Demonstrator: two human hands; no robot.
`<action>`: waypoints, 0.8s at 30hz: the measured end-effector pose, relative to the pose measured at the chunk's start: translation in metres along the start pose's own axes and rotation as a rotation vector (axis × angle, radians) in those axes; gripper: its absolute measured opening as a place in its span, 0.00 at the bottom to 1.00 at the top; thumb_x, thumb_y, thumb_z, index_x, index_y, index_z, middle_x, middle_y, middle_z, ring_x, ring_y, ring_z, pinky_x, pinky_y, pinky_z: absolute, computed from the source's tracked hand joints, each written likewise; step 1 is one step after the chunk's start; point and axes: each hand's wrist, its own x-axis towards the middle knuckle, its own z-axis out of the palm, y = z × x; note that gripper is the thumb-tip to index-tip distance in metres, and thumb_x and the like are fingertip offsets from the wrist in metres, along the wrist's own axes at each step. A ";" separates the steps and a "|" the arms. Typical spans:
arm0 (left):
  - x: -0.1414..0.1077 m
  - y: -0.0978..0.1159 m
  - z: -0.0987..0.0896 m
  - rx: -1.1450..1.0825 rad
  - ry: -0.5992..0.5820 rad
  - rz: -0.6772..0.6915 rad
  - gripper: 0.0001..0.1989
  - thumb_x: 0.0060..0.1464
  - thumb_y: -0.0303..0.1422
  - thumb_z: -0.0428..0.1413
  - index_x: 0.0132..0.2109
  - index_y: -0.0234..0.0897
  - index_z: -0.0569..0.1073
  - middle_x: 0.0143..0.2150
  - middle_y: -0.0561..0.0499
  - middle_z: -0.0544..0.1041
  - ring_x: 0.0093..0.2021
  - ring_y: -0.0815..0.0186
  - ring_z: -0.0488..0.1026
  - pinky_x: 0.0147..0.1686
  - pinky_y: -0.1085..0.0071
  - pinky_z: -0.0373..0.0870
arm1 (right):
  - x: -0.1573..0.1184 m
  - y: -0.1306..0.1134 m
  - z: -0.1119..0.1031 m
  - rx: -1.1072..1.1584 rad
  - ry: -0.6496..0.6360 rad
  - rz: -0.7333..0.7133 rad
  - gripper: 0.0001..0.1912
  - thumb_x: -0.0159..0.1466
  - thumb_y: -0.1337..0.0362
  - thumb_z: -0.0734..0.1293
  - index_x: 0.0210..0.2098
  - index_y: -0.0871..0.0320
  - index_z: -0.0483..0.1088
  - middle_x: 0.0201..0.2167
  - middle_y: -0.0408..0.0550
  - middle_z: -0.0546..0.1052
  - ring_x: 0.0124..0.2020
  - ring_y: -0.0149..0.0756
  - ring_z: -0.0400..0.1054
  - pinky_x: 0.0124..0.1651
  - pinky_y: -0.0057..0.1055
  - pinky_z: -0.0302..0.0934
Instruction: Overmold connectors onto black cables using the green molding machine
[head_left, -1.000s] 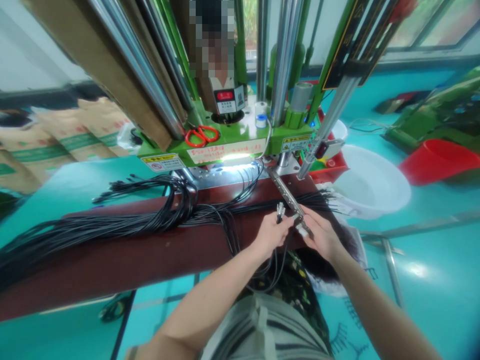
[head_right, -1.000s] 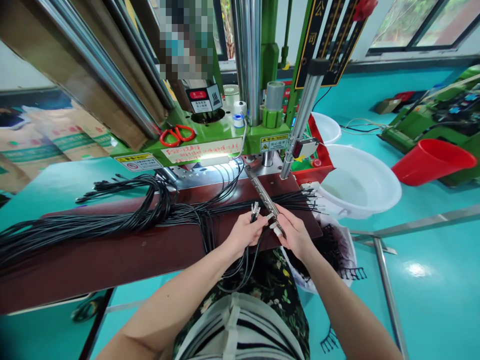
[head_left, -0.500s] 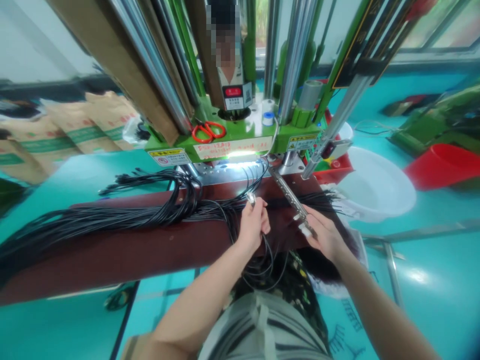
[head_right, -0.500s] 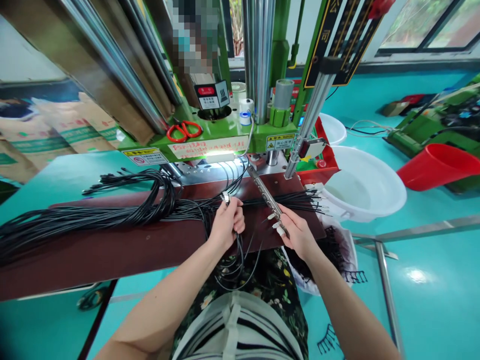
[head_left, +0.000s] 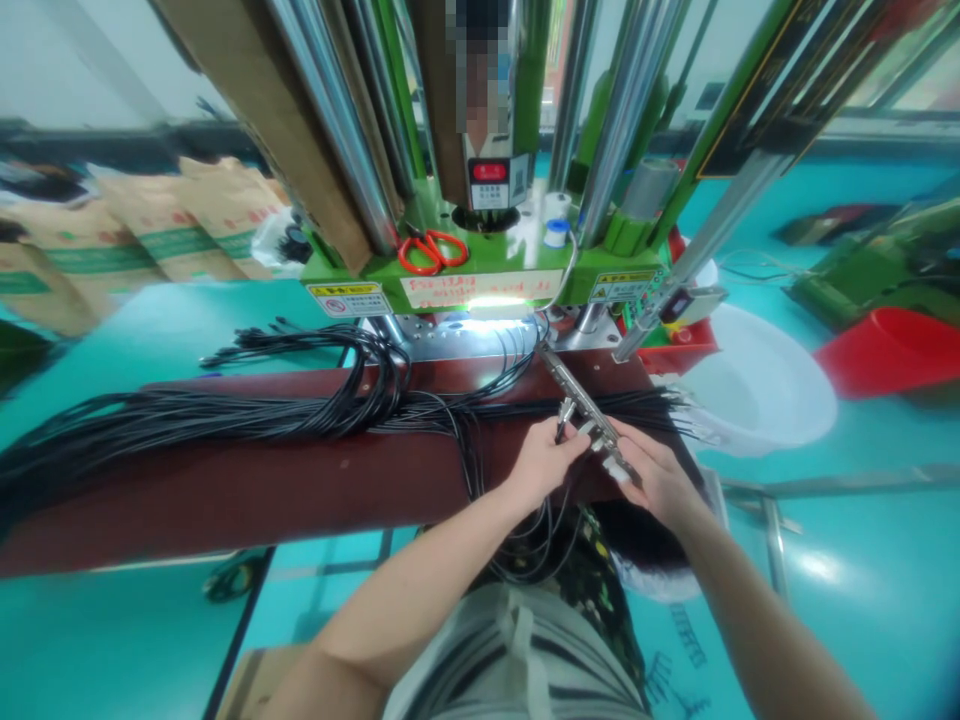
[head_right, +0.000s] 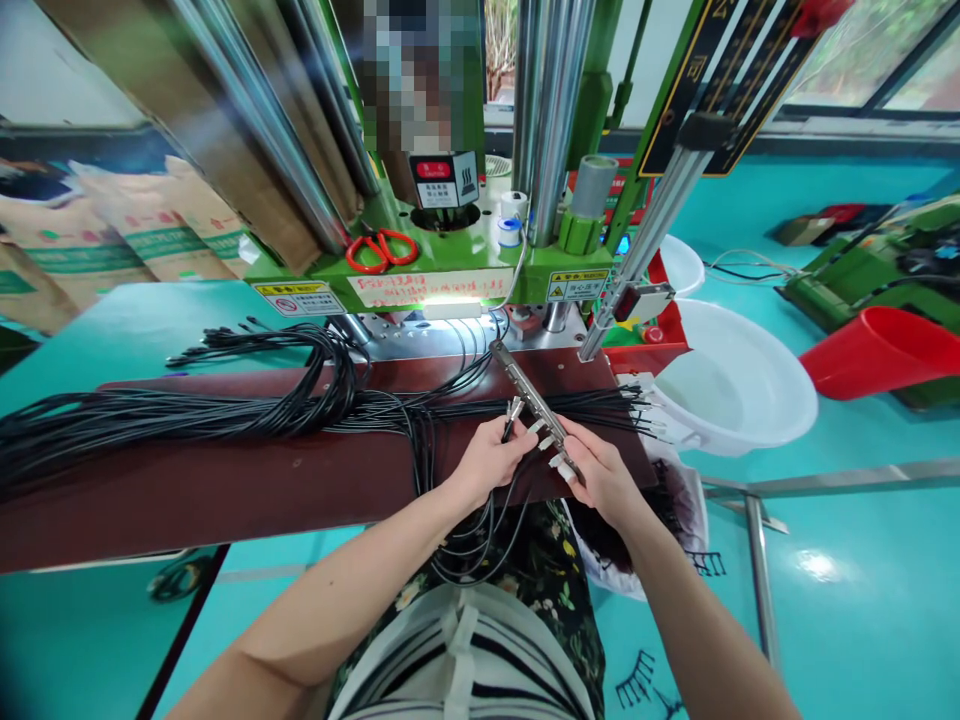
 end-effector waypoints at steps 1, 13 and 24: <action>-0.001 0.001 0.000 -0.007 0.000 -0.011 0.16 0.42 0.39 0.59 0.24 0.37 0.59 0.13 0.63 0.55 0.11 0.80 0.47 0.13 0.80 0.43 | 0.000 0.001 -0.001 -0.022 -0.005 -0.013 0.26 0.57 0.52 0.64 0.52 0.56 0.66 0.18 0.40 0.62 0.14 0.23 0.47 0.14 0.21 0.40; -0.002 -0.005 -0.008 -0.046 0.180 0.245 0.15 0.53 0.45 0.48 0.30 0.37 0.62 0.17 0.60 0.59 0.16 0.77 0.56 0.16 0.80 0.55 | -0.001 0.005 0.002 0.040 0.084 0.039 0.24 0.54 0.53 0.67 0.49 0.52 0.69 0.36 0.48 0.72 0.28 0.30 0.63 0.22 0.22 0.58; -0.006 0.008 -0.013 -0.133 -0.076 -0.009 0.14 0.48 0.41 0.55 0.25 0.35 0.63 0.12 0.63 0.52 0.11 0.80 0.44 0.11 0.80 0.40 | -0.001 0.000 -0.002 0.000 0.026 0.047 0.24 0.55 0.54 0.66 0.50 0.53 0.68 0.23 0.43 0.67 0.17 0.24 0.51 0.15 0.19 0.42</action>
